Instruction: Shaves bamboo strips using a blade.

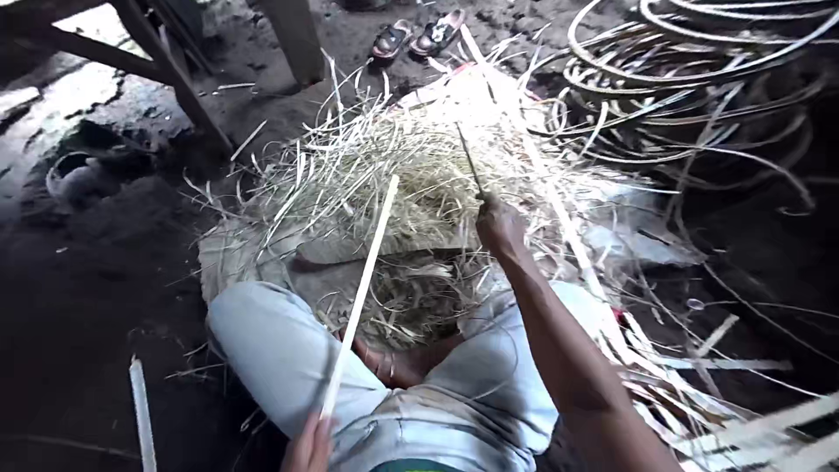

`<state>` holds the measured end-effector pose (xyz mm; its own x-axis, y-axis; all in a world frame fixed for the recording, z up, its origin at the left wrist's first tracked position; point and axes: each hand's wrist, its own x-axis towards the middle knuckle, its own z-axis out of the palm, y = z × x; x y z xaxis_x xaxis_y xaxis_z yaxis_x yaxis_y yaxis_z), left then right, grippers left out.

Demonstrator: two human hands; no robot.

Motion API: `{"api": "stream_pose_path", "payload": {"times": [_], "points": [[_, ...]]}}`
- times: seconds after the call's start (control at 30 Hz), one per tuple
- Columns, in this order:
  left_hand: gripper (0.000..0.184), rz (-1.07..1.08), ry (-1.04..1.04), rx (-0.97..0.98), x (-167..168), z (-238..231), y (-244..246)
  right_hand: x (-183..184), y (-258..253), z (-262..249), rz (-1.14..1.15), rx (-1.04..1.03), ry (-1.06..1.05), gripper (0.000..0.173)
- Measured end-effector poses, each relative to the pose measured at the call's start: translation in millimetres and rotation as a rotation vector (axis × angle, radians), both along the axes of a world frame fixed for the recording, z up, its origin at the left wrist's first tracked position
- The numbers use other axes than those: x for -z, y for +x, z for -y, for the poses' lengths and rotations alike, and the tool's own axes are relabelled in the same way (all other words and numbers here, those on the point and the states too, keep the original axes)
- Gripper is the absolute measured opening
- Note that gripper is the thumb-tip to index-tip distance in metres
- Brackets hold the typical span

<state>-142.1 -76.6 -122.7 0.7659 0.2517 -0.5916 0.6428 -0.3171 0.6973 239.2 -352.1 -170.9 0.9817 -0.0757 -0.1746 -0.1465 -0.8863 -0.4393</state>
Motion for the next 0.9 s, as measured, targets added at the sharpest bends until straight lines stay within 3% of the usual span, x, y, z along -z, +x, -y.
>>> {"api": "stream_pose_path", "payload": {"times": [0.1,0.2,0.33,0.43,0.67,0.77,0.9], "points": [[0.036,0.084,0.142,0.123,6,16,88,-13,-82,-60,0.104,-0.247,0.146,0.030],[0.039,0.121,0.237,0.211,2,29,154,-18,-135,-108,-0.037,-0.402,0.110,0.027],[0.037,0.005,0.408,0.274,-16,43,190,-16,-164,-130,0.033,-0.520,0.100,0.025],[0.038,0.020,0.472,0.277,-16,47,184,-6,-156,-129,0.144,-0.486,0.101,0.022],[0.039,0.076,0.428,0.252,-14,39,163,-2,-112,-127,0.114,-0.441,0.014,0.021],[0.039,0.060,0.310,0.254,-13,34,123,-6,-63,-115,-0.066,-0.297,-0.059,0.034],[0.034,0.168,0.223,0.211,-6,20,41,-4,-10,-76,-0.072,-0.145,-0.070,0.031]]}}
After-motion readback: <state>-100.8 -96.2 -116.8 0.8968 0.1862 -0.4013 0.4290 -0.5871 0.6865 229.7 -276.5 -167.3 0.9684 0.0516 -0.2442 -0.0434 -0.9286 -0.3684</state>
